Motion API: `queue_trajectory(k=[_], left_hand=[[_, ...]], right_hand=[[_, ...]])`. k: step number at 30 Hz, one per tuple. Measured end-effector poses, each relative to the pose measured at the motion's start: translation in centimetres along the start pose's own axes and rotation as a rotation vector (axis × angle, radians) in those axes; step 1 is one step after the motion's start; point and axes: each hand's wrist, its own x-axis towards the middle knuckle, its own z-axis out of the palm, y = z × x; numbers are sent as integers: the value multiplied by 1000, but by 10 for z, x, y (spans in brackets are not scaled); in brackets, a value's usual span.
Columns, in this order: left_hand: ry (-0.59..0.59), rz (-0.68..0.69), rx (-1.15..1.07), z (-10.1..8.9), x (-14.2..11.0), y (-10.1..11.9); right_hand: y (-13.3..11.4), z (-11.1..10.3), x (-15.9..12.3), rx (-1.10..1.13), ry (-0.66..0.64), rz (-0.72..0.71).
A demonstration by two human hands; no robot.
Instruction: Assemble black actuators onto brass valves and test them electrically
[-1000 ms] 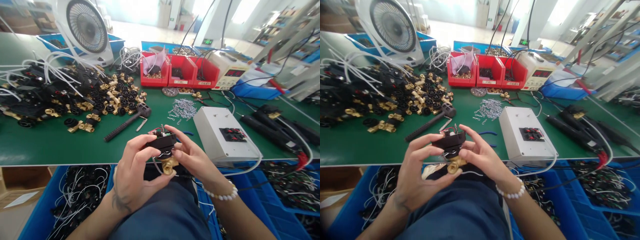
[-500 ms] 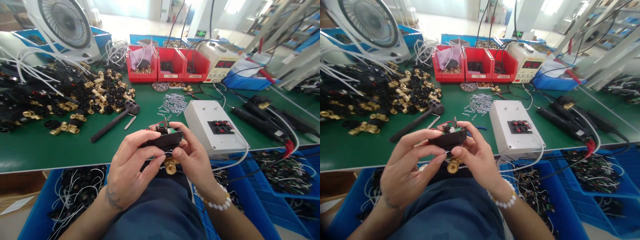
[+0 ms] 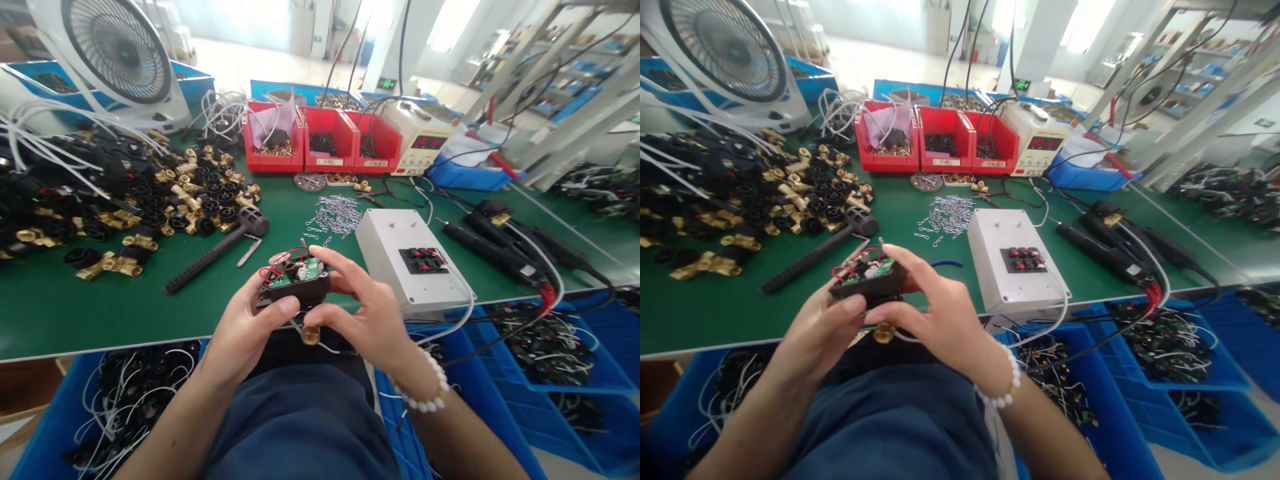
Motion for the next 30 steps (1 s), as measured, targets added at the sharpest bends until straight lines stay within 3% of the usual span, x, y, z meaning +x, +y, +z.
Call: queue_trajectory(k=[2, 4, 5, 7, 10, 14, 20, 30], left_hand=[[121, 17, -3, 0, 0, 1], [185, 20, 16, 3, -5, 6], [201, 8, 27, 5, -8, 10], [226, -9, 49, 11, -14, 17], [205, -15, 85, 16, -18, 25], [115, -26, 25, 15, -15, 24], [148, -113, -121, 14, -14, 20], [81, -158, -178, 19, -18, 23]], right_hand=[[3, -30, 17, -302, 88, -115], [16, -70, 40, -551, 305, -210], [25, -90, 53, -664, 345, -207], [48, -126, 75, -795, 285, -76], [78, -159, 92, -641, 112, 242], [91, -164, 91, -484, 112, 323], [82, -149, 90, -567, 246, 342], [75, -145, 87, -567, 257, 335]])
